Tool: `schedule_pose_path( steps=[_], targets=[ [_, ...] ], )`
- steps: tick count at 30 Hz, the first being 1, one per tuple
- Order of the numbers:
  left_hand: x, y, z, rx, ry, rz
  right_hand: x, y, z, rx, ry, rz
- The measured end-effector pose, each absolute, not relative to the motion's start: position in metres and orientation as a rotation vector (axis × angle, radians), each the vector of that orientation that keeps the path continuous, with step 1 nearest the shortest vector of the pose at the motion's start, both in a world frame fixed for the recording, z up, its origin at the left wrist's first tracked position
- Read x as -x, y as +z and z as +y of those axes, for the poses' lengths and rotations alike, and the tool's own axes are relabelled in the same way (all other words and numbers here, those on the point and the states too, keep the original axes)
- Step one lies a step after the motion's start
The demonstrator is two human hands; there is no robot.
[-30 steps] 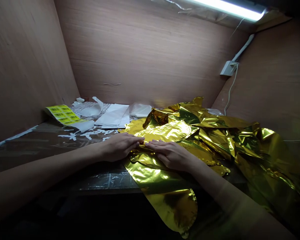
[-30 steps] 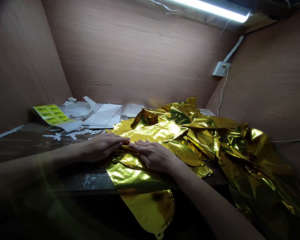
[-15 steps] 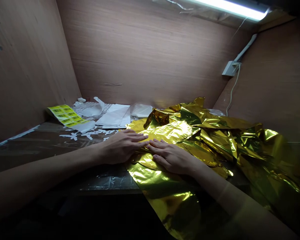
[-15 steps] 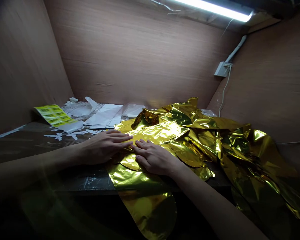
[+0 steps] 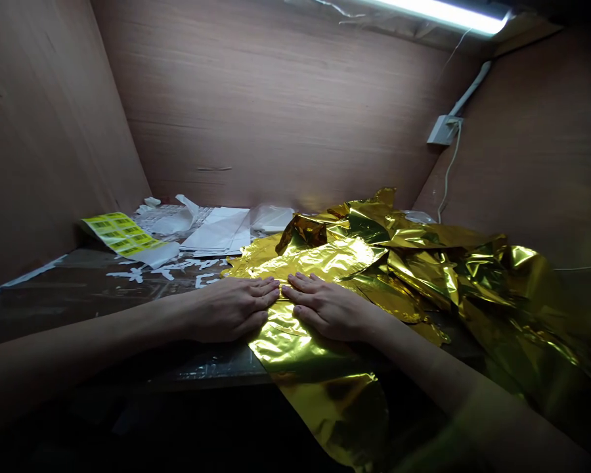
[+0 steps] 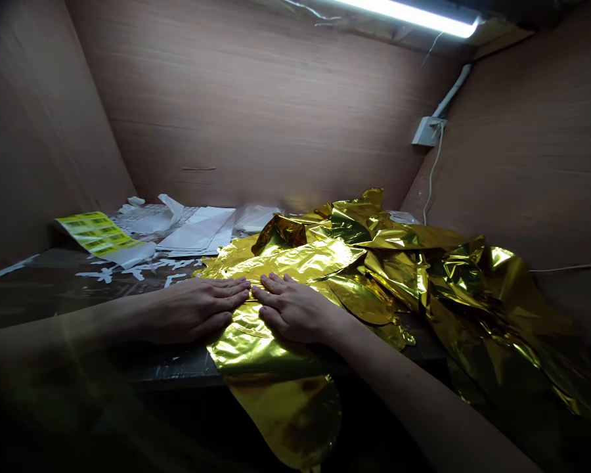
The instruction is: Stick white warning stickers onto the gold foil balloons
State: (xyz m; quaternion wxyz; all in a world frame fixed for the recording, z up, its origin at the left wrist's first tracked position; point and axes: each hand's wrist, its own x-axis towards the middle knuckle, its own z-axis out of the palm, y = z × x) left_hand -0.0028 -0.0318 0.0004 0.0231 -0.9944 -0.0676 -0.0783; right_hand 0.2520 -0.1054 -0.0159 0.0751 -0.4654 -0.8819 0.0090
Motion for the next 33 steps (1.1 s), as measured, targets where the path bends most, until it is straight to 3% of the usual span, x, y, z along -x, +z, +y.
schedule_pose_path(
  steps=[12,22,28,33],
  targets=[
    [0.069,0.007,-0.008,3.008,-0.142,-0.486,-0.253,-0.014,-0.105,1.292,0.079,-2.652],
    [0.073,0.000,-0.008,3.147,-0.998,-1.256,-0.253,-0.013,-0.104,1.344,0.068,-2.667],
    [0.065,-0.007,0.007,3.356,-1.013,-1.298,-0.255,-0.008,-0.102,1.330,0.096,-2.713],
    [0.070,-0.001,0.006,3.226,-0.870,-0.914,-0.256,-0.008,-0.101,1.284,0.087,-2.715]
  ],
)
